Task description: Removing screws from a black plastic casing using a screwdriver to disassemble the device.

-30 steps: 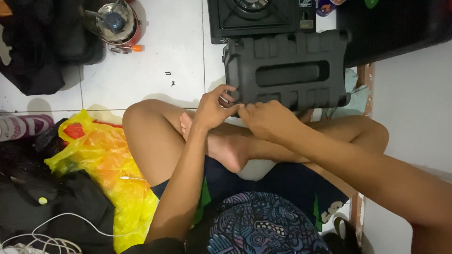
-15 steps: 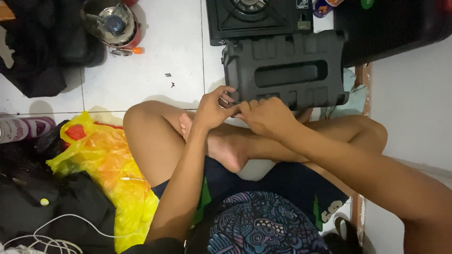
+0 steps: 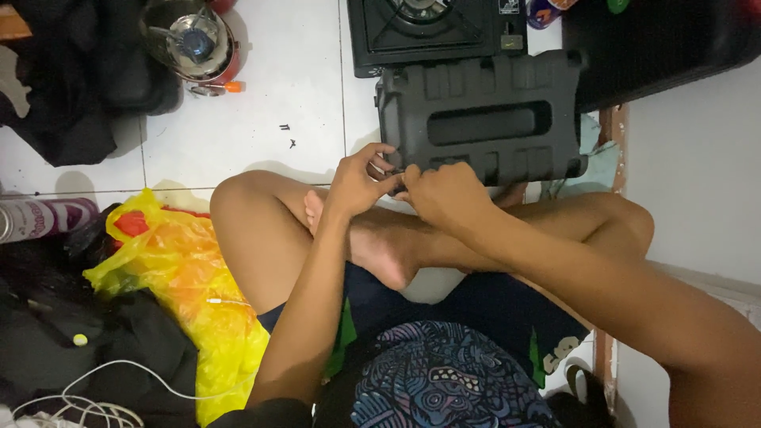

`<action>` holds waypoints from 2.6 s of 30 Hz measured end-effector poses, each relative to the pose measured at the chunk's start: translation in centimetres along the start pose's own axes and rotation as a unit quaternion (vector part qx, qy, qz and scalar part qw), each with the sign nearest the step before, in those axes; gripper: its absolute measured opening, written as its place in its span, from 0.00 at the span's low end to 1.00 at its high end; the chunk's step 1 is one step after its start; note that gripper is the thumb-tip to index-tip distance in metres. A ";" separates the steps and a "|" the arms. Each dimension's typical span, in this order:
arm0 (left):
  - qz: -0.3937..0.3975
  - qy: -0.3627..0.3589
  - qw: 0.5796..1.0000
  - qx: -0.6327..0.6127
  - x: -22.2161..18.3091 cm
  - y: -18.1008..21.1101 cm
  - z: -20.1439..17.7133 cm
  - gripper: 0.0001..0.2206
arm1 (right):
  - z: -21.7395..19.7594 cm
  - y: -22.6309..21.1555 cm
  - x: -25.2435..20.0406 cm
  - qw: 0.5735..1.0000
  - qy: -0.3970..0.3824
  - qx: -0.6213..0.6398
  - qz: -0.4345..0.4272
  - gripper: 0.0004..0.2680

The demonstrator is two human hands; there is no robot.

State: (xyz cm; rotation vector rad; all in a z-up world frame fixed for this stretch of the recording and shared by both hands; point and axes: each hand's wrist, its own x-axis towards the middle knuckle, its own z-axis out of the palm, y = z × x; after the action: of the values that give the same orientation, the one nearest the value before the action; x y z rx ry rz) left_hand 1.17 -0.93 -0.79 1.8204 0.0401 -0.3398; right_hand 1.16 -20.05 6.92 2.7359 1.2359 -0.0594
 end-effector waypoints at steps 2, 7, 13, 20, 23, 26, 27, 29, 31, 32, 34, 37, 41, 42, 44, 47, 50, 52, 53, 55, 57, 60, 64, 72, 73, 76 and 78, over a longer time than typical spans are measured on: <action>-0.004 0.006 1.000 -0.012 0.0 0.0 0.0 0.21 | -0.4 0.3 0.4 0.999 -0.032 -0.011 0.005 0.06; -0.004 0.003 1.000 -0.005 0.4 -0.6 0.1 0.23 | -0.5 0.5 0.2 0.994 -0.027 0.075 -0.068 0.04; -0.013 0.002 1.000 -0.012 0.0 0.0 0.2 0.21 | 0.9 -0.3 0.2 0.990 -0.107 0.089 0.021 0.10; -0.006 0.005 1.000 -0.006 0.5 -0.9 0.4 0.20 | -6.7 0.8 1.4 0.959 -0.155 0.236 -0.025 0.10; -0.010 -0.012 1.000 0.000 0.7 -1.0 0.1 0.20 | -4.5 2.8 0.5 0.780 -0.069 0.621 -0.034 0.07; -0.014 -0.002 1.000 -0.020 1.1 -1.7 0.3 0.23 | 0.0 1.1 0.0 0.719 0.062 0.692 -0.001 0.05; -0.013 -0.002 1.000 -0.020 1.1 -1.4 0.3 0.23 | 0.7 0.3 -0.1 0.720 0.063 0.691 -0.001 0.05; -0.015 -0.004 1.000 -0.027 0.7 -1.0 0.1 0.22 | 2.1 -1.8 0.0 0.735 0.201 0.642 0.084 0.06; -0.004 -0.012 0.999 -0.037 1.1 -2.0 0.0 0.24 | 3.1 -5.4 0.7 0.738 0.285 0.588 0.168 0.07; 0.011 -0.022 0.999 -0.047 1.4 -2.4 0.1 0.25 | 3.6 -7.1 1.0 0.729 0.369 0.520 0.249 0.10; 0.005 -0.014 0.999 -0.050 1.1 -3.3 0.6 0.25 | 4.9 -7.8 0.4 0.703 0.347 0.560 0.269 0.08; -0.007 0.001 0.999 -0.048 0.8 -2.1 0.3 0.24 | 6.5 -5.0 0.2 0.632 0.312 0.681 0.199 0.08; -0.013 -0.005 0.999 -0.044 1.5 -2.1 0.7 0.23 | 5.2 2.0 -1.2 0.641 0.142 0.754 -0.014 0.07; -0.019 -0.008 0.999 -0.044 1.3 -2.2 0.7 0.23 | 3.7 2.0 -1.0 0.638 0.140 0.757 -0.010 0.07; -0.013 -0.006 0.999 -0.036 1.3 -2.1 0.7 0.19 | 0.8 2.5 -0.3 0.734 0.167 0.658 -0.021 0.05; 0.066 -0.049 0.997 0.006 0.2 0.2 -0.4 0.20 | 3.2 -0.1 -0.5 0.838 0.325 0.430 0.080 0.06; 0.084 -0.055 0.994 0.050 -0.2 -0.4 0.0 0.24 | 7.9 -4.1 0.0 0.842 0.430 0.234 0.227 0.07; 0.093 -0.043 0.993 0.060 -0.1 -0.8 0.3 0.24 | 6.3 -5.1 0.1 0.820 0.440 0.285 0.229 0.07; 0.103 -0.032 0.992 0.070 0.2 -0.9 0.4 0.24 | 5.5 -5.4 0.2 0.796 0.448 0.335 0.230 0.08; 0.102 -0.032 0.992 0.067 0.6 0.2 0.2 0.24 | 4.6 -4.4 0.1 0.792 0.446 0.374 0.186 0.08; 0.088 -0.044 0.993 0.059 -0.1 0.2 0.3 0.24 | 4.1 -3.9 -1.2 0.786 0.431 0.417 0.153 0.09; 0.072 -0.044 0.996 0.039 0.3 0.0 0.4 0.26 | 2.9 -0.9 -2.8 0.829 0.348 0.438 0.006 0.09; 0.063 -0.039 0.997 0.024 0.2 0.5 0.3 0.25 | -0.3 2.0 -3.8 0.902 0.222 0.364 -0.069 0.10; 0.073 -0.022 0.997 0.008 0.0 0.4 0.4 0.24 | -1.5 1.8 -3.7 0.984 -0.016 0.173 -0.045 0.10; 0.077 -0.022 0.997 0.008 0.0 0.4 0.4 0.24 | -1.3 1.9 -3.6 0.987 -0.044 0.152 -0.043 0.11; 0.082 -0.022 0.996 0.005 -0.1 0.6 0.4 0.24 | -0.4 2.4 -2.9 0.987 -0.097 0.119 -0.046 0.13; 0.084 -0.020 0.996 0.003 0.0 0.6 0.4 0.24 | 0.1 2.8 -2.5 0.986 -0.120 0.106 -0.054 0.14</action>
State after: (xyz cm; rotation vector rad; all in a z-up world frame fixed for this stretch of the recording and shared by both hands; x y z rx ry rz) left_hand 1.18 -1.44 -0.28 1.8080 -0.1418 -0.2564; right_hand 1.62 -23.75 7.35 2.7259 1.3739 -0.5448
